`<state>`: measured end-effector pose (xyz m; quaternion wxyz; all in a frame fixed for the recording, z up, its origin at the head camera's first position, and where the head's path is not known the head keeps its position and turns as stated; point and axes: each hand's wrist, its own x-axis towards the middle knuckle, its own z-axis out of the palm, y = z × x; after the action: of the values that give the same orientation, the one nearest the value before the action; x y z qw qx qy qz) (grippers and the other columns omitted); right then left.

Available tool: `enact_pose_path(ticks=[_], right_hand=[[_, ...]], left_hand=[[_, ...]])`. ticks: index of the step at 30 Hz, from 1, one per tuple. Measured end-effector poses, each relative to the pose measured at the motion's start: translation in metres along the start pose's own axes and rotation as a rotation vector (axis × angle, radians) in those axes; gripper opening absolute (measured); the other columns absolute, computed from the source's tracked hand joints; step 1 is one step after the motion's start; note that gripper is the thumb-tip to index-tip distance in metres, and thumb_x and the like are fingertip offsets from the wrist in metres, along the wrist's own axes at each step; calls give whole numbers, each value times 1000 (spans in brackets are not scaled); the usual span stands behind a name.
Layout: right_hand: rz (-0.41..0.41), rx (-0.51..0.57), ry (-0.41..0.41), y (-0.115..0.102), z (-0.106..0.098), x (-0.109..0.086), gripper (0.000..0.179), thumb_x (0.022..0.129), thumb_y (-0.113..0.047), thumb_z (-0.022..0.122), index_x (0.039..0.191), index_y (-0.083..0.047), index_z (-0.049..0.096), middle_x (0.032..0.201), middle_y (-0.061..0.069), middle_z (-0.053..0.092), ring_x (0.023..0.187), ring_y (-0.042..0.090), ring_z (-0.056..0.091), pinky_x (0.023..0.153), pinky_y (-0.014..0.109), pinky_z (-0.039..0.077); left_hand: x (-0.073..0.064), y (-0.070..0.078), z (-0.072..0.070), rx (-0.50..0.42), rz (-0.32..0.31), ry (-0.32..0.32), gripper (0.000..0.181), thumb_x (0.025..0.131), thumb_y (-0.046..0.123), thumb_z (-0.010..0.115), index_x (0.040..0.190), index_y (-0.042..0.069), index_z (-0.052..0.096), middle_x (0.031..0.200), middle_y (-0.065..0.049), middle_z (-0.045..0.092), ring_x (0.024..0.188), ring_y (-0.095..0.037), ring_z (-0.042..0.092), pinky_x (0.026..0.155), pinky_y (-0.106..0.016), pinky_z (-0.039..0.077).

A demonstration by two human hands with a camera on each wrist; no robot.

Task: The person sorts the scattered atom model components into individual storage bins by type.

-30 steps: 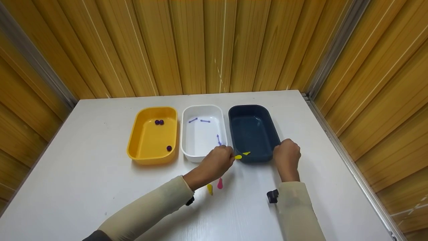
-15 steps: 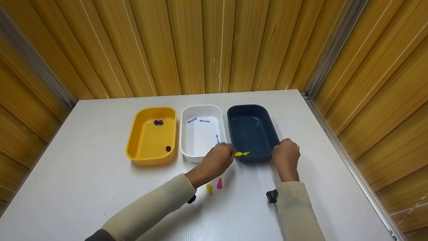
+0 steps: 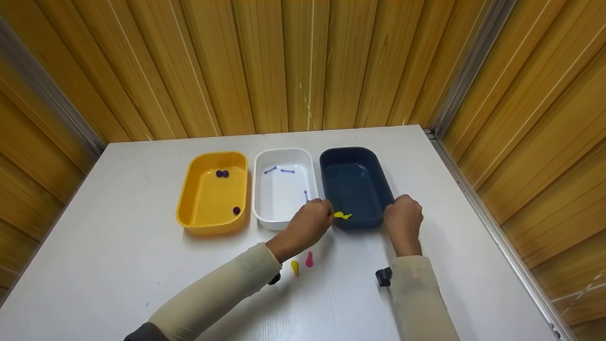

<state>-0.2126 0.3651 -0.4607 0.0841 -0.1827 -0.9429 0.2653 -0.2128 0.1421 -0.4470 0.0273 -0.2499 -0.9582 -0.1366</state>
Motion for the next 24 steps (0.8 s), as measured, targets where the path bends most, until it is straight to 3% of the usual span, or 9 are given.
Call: enact_pose_path(ticks=[15, 24], right_hand=[[-4, -1, 15, -1, -1, 0, 36, 91, -8, 50, 111, 18, 66, 104, 36, 69, 101, 56, 61, 89, 60, 48], [7, 1, -3, -1, -1, 0, 37, 90, -8, 50, 111, 18, 66, 98, 34, 71, 97, 54, 62, 85, 56, 49]], left_hand=[[7, 0, -2, -54, -10, -36, 18, 98, 14, 67, 116, 10, 69, 105, -3, 73, 94, -9, 70, 84, -20, 59], [13, 2, 1, -2, 14, -13, 13, 99, 13, 66, 111, 11, 70, 103, -2, 73, 94, -8, 70, 82, -20, 59]])
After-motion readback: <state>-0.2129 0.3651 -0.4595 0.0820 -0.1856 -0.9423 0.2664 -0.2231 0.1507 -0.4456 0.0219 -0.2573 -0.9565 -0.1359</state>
